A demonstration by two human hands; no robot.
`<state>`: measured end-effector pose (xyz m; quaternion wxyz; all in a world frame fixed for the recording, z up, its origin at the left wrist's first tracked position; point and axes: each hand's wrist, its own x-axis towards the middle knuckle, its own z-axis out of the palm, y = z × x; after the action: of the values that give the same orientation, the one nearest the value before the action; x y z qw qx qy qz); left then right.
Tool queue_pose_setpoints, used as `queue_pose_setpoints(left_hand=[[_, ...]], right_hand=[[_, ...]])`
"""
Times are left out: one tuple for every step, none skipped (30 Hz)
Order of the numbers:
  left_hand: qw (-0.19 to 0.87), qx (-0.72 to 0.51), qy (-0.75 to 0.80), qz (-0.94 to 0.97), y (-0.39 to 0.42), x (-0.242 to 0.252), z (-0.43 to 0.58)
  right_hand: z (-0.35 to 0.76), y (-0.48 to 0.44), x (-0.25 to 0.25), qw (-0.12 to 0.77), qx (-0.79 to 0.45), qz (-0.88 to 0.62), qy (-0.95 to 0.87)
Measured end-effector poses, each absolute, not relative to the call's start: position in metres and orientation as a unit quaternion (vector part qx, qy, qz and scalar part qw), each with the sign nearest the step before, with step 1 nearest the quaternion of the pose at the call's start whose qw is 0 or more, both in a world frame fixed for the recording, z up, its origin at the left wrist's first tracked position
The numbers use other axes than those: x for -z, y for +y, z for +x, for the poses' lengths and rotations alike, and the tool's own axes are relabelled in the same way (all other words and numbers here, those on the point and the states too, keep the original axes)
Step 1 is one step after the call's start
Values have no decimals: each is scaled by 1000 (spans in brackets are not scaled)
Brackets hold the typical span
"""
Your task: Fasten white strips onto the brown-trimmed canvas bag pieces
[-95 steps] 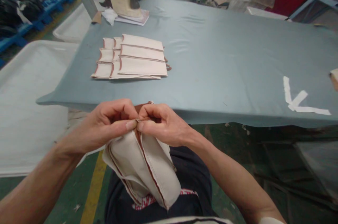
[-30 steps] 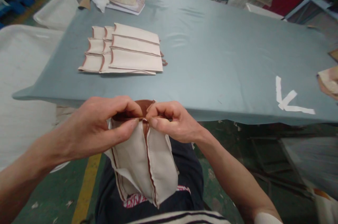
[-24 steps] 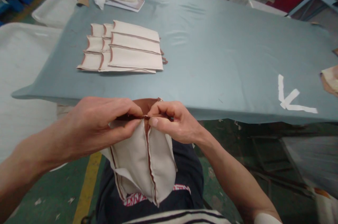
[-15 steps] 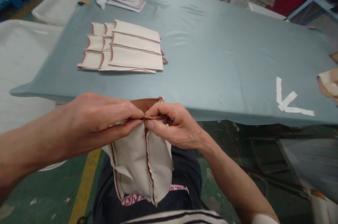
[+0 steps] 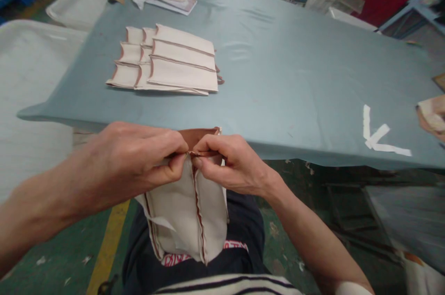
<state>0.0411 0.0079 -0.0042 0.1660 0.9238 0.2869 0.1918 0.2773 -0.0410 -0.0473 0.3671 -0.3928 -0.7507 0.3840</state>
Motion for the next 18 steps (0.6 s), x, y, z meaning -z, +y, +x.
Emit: queue_pose_setpoints(left_hand=[[179,-206,286,918,8,9,41],[203,-218,290,909,8,15,40],[234,-227,304,895,9,20,40],[268,-231,318,879,8,24,39],[299,-229,324,868,8,26,39],[324,-221,322,862,7,28,39],[339,-214,316,860,6,27,38],[345,-205,311,862,5,26,38],[343,-199,307,865,4,24,38],[336,-195,303,870,4,21,37],[325,-196,300,875,3,19,37],[314,-198,296,880,3,18,36],[305,-201,289,885,3,16,36],[297,-205,284,888,3,16,35],[291,-210,281,890,3,15,35],[288,-211,278,892,4,16,34],[288,-210,273,894,5,16,34],[291,-205,267,895,6,16,33]], right_hand=[[278,-41,48,354,-352,-401,-768],[278,-41,48,343,-324,-406,-783],[278,-41,49,334,-303,-407,-794],[278,-42,50,330,-293,-401,-803],[278,-42,50,330,-292,-392,-808],[278,-42,51,335,-297,-381,-809],[278,-43,52,343,-305,-369,-808],[278,-43,52,351,-312,-360,-806],[278,-43,53,358,-316,-354,-804],[278,-43,53,363,-317,-350,-804],[278,-43,53,365,-315,-346,-805],[278,-43,53,366,-313,-341,-807],[278,-43,53,366,-311,-337,-810],[278,-42,53,366,-308,-335,-812],[278,-42,53,363,-305,-334,-815],[279,-43,53,361,-301,-334,-817],[279,-43,52,357,-298,-334,-820],[280,-43,51,353,-293,-333,-824]])
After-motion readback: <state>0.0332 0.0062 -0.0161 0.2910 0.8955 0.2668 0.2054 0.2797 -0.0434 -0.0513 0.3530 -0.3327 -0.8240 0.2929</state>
